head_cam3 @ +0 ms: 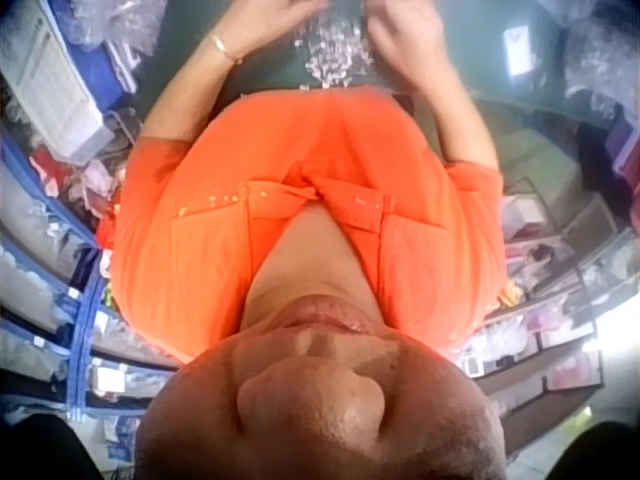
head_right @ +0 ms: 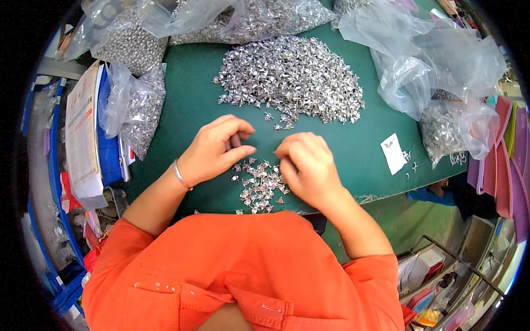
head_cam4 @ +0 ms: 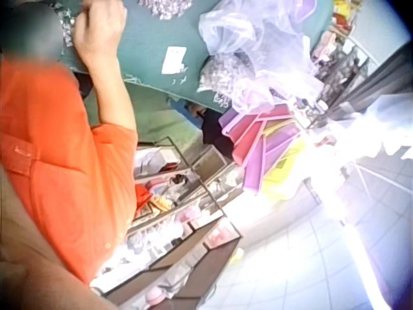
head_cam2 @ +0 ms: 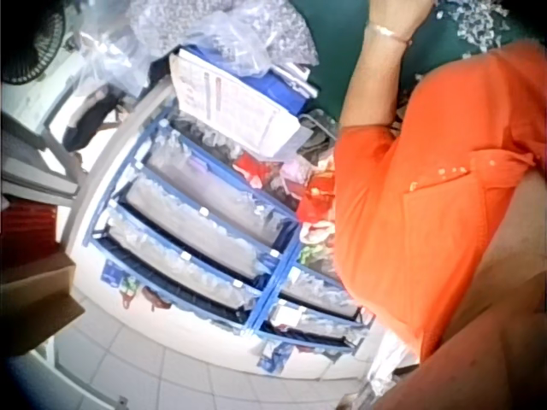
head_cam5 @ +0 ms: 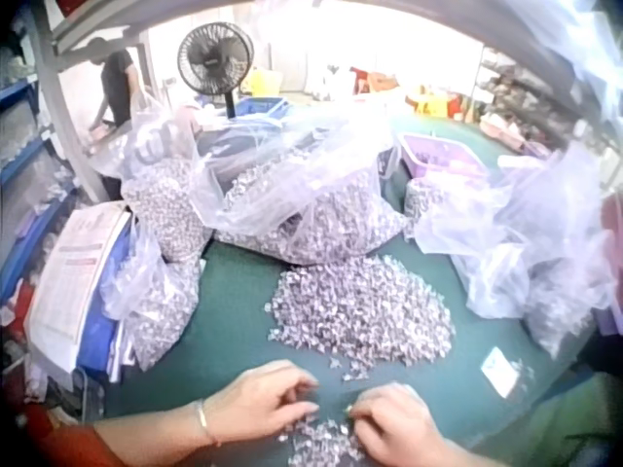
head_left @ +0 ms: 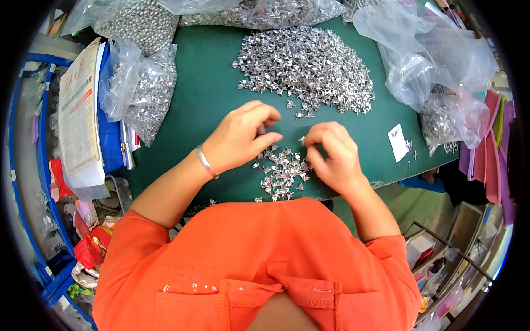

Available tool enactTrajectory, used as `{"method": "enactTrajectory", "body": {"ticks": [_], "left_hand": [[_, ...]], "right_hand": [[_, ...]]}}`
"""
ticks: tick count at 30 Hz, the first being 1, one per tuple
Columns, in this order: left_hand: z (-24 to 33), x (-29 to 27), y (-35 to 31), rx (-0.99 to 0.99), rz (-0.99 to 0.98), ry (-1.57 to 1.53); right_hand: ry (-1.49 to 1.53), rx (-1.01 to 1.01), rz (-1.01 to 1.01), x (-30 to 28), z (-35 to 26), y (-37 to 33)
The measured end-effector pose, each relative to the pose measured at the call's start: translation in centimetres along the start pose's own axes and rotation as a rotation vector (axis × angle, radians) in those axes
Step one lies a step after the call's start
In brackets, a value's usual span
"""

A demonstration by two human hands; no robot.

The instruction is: The person repeatedly picks up small silver metal fasteners and a tiny pin from a pile on a green workbench, inserts the pin into the fastener, and places the assembled unit into a separate pile. The person occasionally gathers the assembled fasteners into their hands and returns them to the pile.

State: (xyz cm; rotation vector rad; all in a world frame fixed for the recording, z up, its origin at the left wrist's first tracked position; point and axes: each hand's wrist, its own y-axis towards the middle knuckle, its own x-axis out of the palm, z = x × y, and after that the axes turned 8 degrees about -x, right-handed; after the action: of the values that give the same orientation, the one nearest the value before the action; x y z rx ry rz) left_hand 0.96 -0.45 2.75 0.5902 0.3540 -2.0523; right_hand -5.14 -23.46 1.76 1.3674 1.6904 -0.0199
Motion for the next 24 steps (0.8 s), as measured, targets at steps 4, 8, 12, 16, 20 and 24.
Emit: {"method": "enactTrajectory", "body": {"ticks": [4,8,12,16,20,24], "left_hand": [[0.1,2.5,2.6,0.244,0.167,0.154],[-2.1,3.6,4.4,0.33,0.221,0.253],[-1.1,2.4,3.1,0.105,0.079,0.108],[0.0,1.2,1.7,-0.414,-0.127,-0.508],[0.0,0.5,0.8,-0.557,-0.153,-0.777],[-0.4,-0.5,-0.3,-0.378,-0.289,-0.467]], "right_hand": [[0.137,-0.018,-0.124,0.2,-2.5,-0.6],[-0.118,0.038,0.052,0.1,-0.3,-0.5],[-0.293,0.087,0.036,1.7,1.1,1.4],[-0.418,0.076,-0.056,2.4,1.4,2.3],[-0.322,0.068,0.024,2.0,1.2,1.5],[0.04,0.084,-0.139,0.4,-0.9,0.0]]}}
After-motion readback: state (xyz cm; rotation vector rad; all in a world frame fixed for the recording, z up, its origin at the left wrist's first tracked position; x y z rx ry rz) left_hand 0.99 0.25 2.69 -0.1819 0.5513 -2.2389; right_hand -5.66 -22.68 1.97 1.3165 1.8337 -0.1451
